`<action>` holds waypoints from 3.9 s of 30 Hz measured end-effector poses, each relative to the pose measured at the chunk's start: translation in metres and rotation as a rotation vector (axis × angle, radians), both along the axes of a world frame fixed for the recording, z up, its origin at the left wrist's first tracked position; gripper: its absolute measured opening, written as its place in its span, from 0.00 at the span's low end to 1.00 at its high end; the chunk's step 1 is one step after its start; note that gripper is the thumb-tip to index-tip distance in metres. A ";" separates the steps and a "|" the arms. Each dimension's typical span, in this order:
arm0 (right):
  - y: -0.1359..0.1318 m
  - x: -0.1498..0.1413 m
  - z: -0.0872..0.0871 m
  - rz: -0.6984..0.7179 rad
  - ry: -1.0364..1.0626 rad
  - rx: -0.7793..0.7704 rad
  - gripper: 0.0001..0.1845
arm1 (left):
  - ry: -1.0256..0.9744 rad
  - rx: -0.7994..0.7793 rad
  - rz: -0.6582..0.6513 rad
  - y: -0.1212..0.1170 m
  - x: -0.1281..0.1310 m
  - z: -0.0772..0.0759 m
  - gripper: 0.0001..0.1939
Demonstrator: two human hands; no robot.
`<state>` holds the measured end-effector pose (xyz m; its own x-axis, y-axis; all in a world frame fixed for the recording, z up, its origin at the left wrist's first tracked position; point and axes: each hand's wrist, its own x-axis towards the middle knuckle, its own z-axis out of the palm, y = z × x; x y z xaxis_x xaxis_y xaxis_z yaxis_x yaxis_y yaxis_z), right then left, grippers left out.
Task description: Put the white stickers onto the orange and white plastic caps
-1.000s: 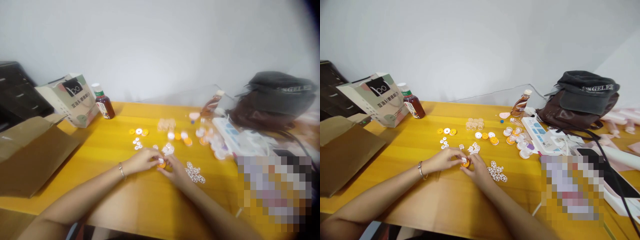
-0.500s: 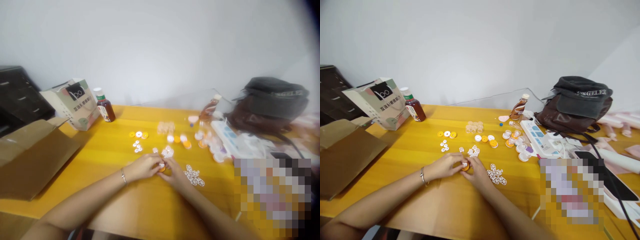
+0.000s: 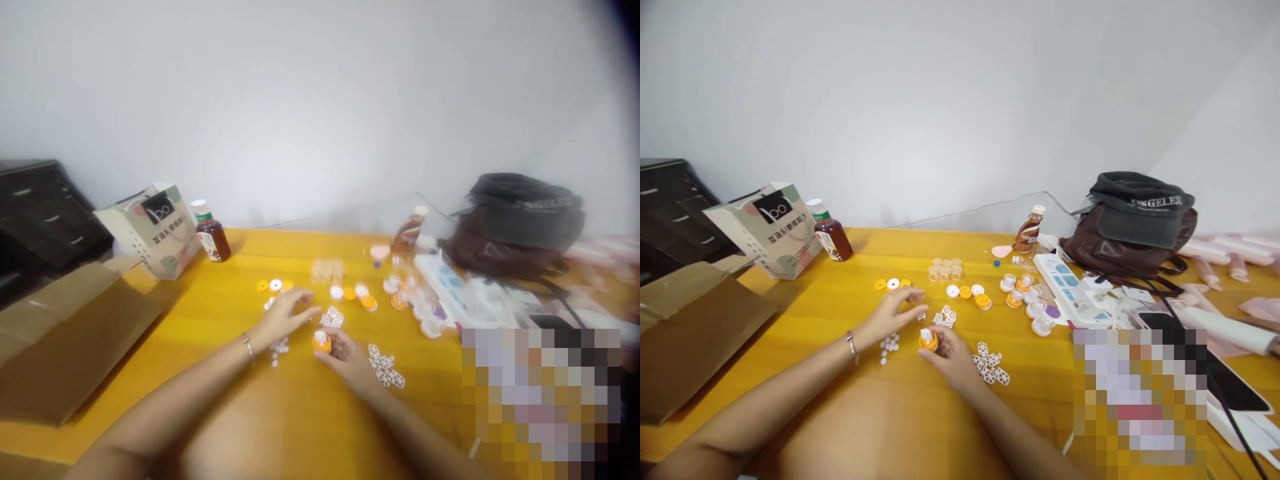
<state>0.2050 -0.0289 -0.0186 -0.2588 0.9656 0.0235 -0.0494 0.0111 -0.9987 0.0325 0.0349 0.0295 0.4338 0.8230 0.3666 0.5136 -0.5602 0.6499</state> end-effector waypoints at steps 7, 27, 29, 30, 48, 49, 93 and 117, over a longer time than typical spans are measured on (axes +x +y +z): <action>0.001 0.002 0.005 -0.022 0.056 -0.064 0.21 | 0.150 0.181 0.088 0.074 0.024 -0.014 0.17; 0.000 0.002 0.014 -0.034 0.111 -0.122 0.23 | 0.024 0.067 0.120 0.073 0.038 -0.029 0.15; 0.000 0.002 0.015 -0.041 0.116 -0.130 0.23 | -0.021 0.034 0.133 0.072 0.042 -0.028 0.14; -0.001 0.003 0.015 -0.041 0.116 -0.133 0.23 | -0.044 0.019 0.135 0.070 0.042 -0.025 0.14; -0.008 0.005 0.022 0.036 0.029 -0.149 0.21 | -0.416 -0.271 -0.117 -0.045 0.001 0.013 0.13; -0.009 0.004 0.022 0.039 0.024 -0.163 0.20 | -0.410 -0.261 -0.117 -0.045 0.001 0.013 0.13; -0.020 0.004 0.031 0.224 0.308 -0.384 0.16 | -0.646 -0.669 -0.378 -0.047 0.003 -0.002 0.13; -0.017 0.001 0.031 0.173 0.036 -0.210 0.13 | -0.185 -0.375 -0.479 -0.039 -0.011 0.023 0.16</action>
<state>0.2063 -0.0458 0.0120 -0.4231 0.8917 -0.1608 -0.0681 -0.2082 -0.9757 0.0213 -0.0043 0.0529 0.7427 0.6406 0.1949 0.1230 -0.4167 0.9007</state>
